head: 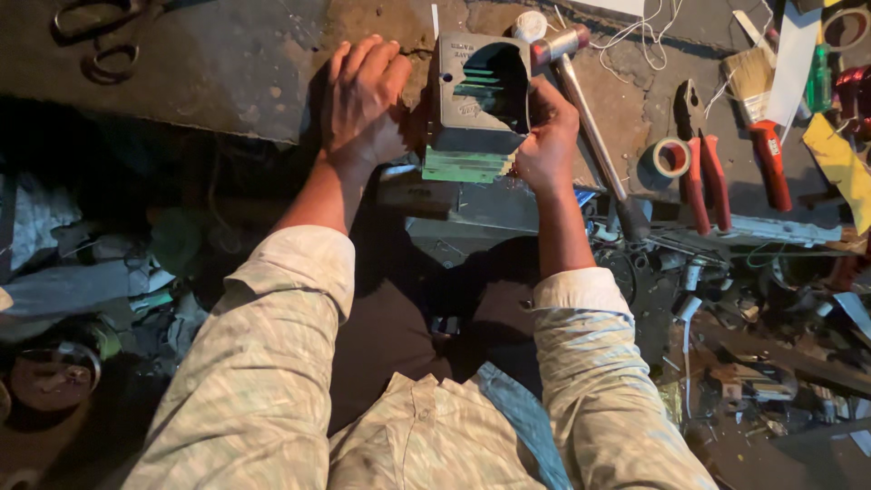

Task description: The person holds a metal-cased electrical component with green laminated core on a cluttered workbench and works around its edges by hand, prying at the casing. They then lift the metal cover off the laminated stack and set the casing aside, leaving the green core exposed on the bench.

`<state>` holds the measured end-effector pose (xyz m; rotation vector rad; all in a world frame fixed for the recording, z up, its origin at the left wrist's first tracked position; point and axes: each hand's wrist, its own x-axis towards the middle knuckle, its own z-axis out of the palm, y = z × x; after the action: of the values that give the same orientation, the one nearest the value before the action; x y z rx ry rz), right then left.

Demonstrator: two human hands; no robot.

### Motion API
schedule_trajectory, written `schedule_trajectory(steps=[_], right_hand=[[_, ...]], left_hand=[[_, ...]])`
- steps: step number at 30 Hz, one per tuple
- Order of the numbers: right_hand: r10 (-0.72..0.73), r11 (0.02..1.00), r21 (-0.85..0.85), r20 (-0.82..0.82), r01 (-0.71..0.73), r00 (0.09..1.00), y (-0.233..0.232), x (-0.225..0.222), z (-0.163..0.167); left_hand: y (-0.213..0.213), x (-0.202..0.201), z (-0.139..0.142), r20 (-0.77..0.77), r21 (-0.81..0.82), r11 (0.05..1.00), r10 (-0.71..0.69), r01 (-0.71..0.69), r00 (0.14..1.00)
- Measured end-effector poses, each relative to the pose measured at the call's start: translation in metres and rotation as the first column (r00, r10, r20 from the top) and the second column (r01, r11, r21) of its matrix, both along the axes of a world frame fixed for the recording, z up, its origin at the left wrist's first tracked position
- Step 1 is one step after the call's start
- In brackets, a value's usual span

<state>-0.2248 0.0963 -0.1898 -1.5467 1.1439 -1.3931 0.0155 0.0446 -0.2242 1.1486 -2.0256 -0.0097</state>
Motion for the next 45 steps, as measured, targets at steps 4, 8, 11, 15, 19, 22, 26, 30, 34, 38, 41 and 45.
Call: schedule_trajectory(steps=[4,8,11,15,19,22,26,30,34,38,41,45], right_hand=[[0.011,1.0,-0.015,0.012,-0.011,1.0,-0.0001,-0.0007,-0.0027],[0.028,1.0,0.005,0.07,-0.028,0.997,-0.0025,-0.0016,-0.0041],[0.037,0.999,-0.028,0.065,-0.035,0.997,-0.0029,-0.0008,-0.0031],[0.058,0.998,-0.002,0.076,-0.058,0.995,-0.0008,0.0,-0.0029],[0.024,1.0,0.011,0.041,-0.025,0.999,-0.0008,0.0005,-0.0019],[0.023,1.0,0.004,0.038,-0.023,0.999,-0.0017,0.0003,-0.002],[0.045,0.999,-0.005,0.073,-0.044,0.996,-0.0011,0.0002,-0.0025],[-0.013,1.0,0.018,0.018,0.013,1.0,-0.0007,0.0,-0.0023],[-0.007,1.0,0.004,0.008,0.007,1.0,-0.0012,-0.0006,-0.0023],[0.015,1.0,0.014,0.044,-0.016,0.999,-0.0013,-0.0017,-0.0034],[0.016,1.0,0.017,0.036,-0.016,0.999,-0.0012,-0.0025,-0.0035],[0.017,1.0,-0.005,0.006,-0.017,1.0,-0.0005,-0.002,-0.0024]], left_hand=[[-0.0004,-0.0009,-0.0003,0.021,0.029,1.0,-0.009,0.009,1.0],[-0.0018,-0.0014,-0.0013,0.032,0.001,1.0,0.01,-0.01,0.999],[-0.0018,-0.001,-0.001,0.031,0.014,1.0,0.002,-0.002,1.0],[-0.0017,0.0004,0.0009,0.049,0.023,1.0,0.002,-0.003,0.999],[-0.0005,0.0006,0.0041,0.051,0.032,0.999,-0.006,0.005,0.999],[0.0,0.0001,0.0036,0.049,0.046,0.999,0.003,-0.005,0.999],[-0.0018,0.0004,0.0,0.072,0.041,0.999,0.014,-0.017,0.997],[-0.0026,0.0014,-0.0007,0.086,0.02,1.0,0.016,-0.018,0.996],[0.0002,0.0,0.0015,0.066,0.024,1.0,0.017,-0.019,0.998],[-0.0005,-0.0009,0.0037,0.071,0.043,0.999,0.007,-0.01,0.997],[-0.0029,-0.0006,0.0037,0.053,0.043,0.999,-0.012,0.01,0.999],[-0.0029,-0.0017,0.003,0.077,0.041,0.999,0.007,-0.01,0.997]])
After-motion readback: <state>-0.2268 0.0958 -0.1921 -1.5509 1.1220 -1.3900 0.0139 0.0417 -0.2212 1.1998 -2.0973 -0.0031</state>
